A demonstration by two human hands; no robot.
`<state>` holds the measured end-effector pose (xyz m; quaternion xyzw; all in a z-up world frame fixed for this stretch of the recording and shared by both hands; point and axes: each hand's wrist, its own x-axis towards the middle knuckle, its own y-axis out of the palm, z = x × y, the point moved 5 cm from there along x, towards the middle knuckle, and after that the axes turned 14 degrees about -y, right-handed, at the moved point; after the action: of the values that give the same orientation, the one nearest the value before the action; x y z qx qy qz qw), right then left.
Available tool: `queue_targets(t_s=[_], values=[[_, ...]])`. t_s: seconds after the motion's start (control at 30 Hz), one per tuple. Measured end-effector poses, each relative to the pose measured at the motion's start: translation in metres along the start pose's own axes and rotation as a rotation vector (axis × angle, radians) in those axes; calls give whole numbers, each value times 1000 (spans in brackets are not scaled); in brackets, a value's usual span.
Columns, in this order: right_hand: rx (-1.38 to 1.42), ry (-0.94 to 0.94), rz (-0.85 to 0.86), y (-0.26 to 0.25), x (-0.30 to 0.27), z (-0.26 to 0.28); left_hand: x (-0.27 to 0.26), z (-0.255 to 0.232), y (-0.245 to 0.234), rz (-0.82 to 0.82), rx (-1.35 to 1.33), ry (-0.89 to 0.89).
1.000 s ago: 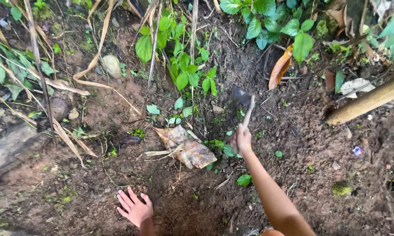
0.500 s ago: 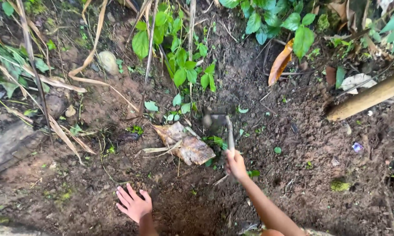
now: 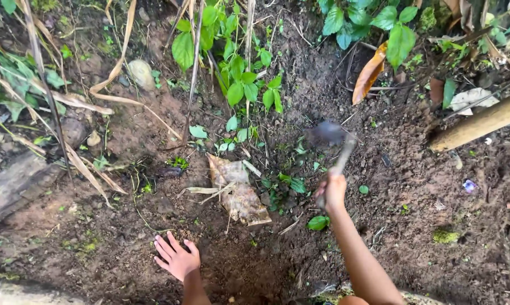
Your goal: Digging and clearing soil with a hand hoe in an outdoor area.
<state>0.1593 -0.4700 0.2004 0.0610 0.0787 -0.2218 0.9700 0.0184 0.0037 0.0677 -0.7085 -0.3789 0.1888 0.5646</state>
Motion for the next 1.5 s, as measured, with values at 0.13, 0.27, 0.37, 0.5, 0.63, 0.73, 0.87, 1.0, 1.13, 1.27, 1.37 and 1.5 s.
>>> queue_targets(t_s=[0.13,0.27,0.37,0.5,0.63,0.73,0.87,1.0,1.13,1.27,1.37,1.5], values=[[171,-184,-332,15,-4,-2,2,-2,-1,-20,-43,12],[-80,14,-54,30,-31,-37,-1,0,-2,-26,-36,9],[-65,75,-3,16,-11,-15,5,-3,0,-10,-25,-2],[183,-200,-261,11,14,3,6,-1,7,16,-18,-9],[-162,-250,139,49,-49,-99,5,1,1,6,76,1],[-151,0,308,59,-111,-133,1,-3,-8,10,-20,-12],[-165,-200,205,86,-77,-74,5,-2,-4,-28,-60,-7],[-48,-303,-117,114,-11,-40,4,-1,-6,7,-18,-10],[-31,236,5,157,-73,-80,4,-1,-10,-3,1,-1],[13,-77,165,152,-41,-93,6,0,-8,5,-39,-5],[86,-289,52,166,7,-78,5,-2,-2,16,-28,-12],[-101,-139,289,204,8,-123,3,4,-9,-4,-11,-1]])
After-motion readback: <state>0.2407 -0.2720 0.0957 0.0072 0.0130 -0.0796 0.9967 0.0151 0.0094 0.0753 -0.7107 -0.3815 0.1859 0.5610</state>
